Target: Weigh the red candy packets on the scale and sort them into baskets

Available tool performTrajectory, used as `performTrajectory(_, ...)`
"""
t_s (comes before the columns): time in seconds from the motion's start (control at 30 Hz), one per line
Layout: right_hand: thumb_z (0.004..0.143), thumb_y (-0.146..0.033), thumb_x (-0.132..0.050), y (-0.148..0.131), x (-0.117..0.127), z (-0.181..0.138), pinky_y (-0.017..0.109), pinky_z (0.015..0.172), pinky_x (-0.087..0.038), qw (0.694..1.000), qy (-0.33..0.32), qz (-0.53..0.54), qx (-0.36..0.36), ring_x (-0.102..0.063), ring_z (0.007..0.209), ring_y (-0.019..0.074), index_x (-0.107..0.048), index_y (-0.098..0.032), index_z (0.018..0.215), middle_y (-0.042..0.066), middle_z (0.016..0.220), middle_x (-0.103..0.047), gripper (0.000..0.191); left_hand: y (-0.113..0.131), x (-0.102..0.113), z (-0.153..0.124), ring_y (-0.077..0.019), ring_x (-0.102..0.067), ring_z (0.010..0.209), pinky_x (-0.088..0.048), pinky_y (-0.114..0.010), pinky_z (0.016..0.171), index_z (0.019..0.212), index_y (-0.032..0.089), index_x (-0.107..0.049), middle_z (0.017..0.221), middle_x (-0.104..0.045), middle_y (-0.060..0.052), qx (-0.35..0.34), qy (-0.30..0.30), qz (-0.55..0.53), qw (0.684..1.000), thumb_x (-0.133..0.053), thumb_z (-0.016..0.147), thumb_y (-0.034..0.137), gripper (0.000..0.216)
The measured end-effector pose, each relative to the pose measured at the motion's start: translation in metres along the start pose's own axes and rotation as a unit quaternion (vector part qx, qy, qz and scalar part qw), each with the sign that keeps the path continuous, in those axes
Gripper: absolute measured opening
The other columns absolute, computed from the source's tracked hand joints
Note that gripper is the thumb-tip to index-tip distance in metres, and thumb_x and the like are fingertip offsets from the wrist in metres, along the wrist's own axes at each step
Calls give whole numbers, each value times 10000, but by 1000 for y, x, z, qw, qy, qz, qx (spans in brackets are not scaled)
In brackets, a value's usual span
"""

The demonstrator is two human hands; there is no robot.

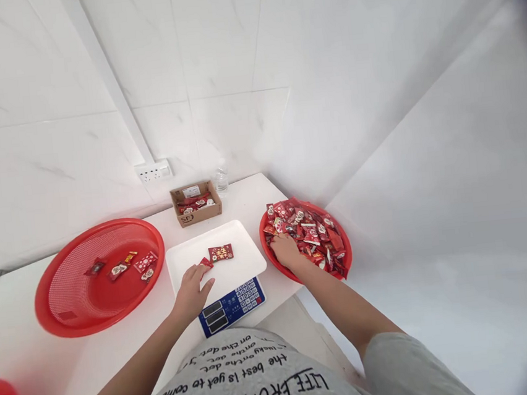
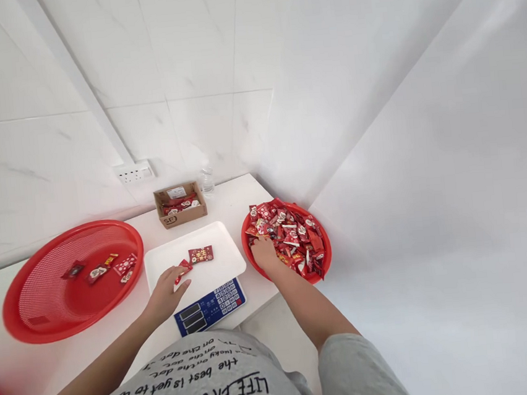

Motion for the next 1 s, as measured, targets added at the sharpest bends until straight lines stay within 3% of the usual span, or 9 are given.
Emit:
performTrajectory(0.17,822,-121,-392,9,32,-9,331,857,-335,993,92,74,23,-484,982,227,-641,-179,910,107,1015,-607,269,-20,4,-16,-274,-378,1224,-331,-468,1012,1102,202,-544,1195,-544,-85,22,8,51,998,-426,822,379,351)
performTrajectory(0.3,823,-256,-446,-1,47,-12,320,822,-383,950,174,260,5,-513,891,193,-610,-170,895,76,934,-610,199,-32,-4,-22,-288,-318,1271,-315,-475,1024,1161,189,-518,1284,-482,-97,35,-9,94,995,-442,815,370,398)
performTrajectory(0.4,778,-306,-512,-42,10,-2,278,710,-431,908,70,412,15,-543,729,148,-604,-159,873,25,804,-623,198,-37,-14,-22,-288,-274,1300,-292,-461,1042,1212,174,-484,1334,-433,-105,35,-23,116,992,-453,810,365,446)
performTrajectory(0.47,759,-324,-544,-74,-18,0,277,698,-445,895,-5,445,20,-558,711,144,-613,-161,895,16,793,-631,224,-34,-19,-20,-288,-242,1316,-282,-458,1046,1256,173,-443,1362,-400,-107,24,-22,124,992,-455,809,374,490)
performTrajectory(0.53,742,-267,-566,-88,-31,-1,292,751,-451,899,11,437,5,-575,777,148,-580,-170,1054,53,971,-620,327,-26,-24,-18,-293,-191,1334,-272,-469,1044,1317,176,-367,1406,-339,-109,3,-17,130,991,-455,809,405,565)
performTrajectory(0.63,760,-159,-508,-110,-24,-7,336,923,-390,911,87,398,63,-505,1060,182,-496,-200,1212,88,1238,-501,454,-7,-34,-10,-303,-121,1350,-229,-504,1044,1385,189,-241,1457,-242,-108,-38,-18,145,988,-444,807,475,677)
performTrajectory(0.8,757,-90,-468,-144,-16,-20,352,988,-354,899,63,391,189,-446,1168,200,-502,-194,1222,81,1277,-496,478,18,-55,11,-311,-106,1352,-145,-513,1066,1400,201,-226,1465,-229,-92,-102,-44,180,977,-447,807,481,691)
performTrajectory(0.9,786,-105,-422,-126,-10,-24,335,986,-362,901,70,398,156,-457,1165,181,-522,-195,1199,80,1276,-496,434,16,-63,19,-308,-148,1345,-141,-516,1068,1369,241,-311,1446,-283,-63,-121,-62,193,972,-441,822,440,597)
performTrajectory(1.0,817,-168,-403,-72,6,-33,351,1000,-340,913,141,374,84,-457,1153,181,-564,-189,1142,91,1234,-525,363,7,-64,22,-304,-179,1338,-145,-523,1065,1304,267,-429,1424,-331,-49,-128,-64,201,969,-422,837,421,492)
Point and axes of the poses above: each hand's wrist, its own z-axis towards the middle knuckle, its own x-axis out of the back of the hand, y = z × x, the point moved 10 cm from there along z, towards the middle knuckle
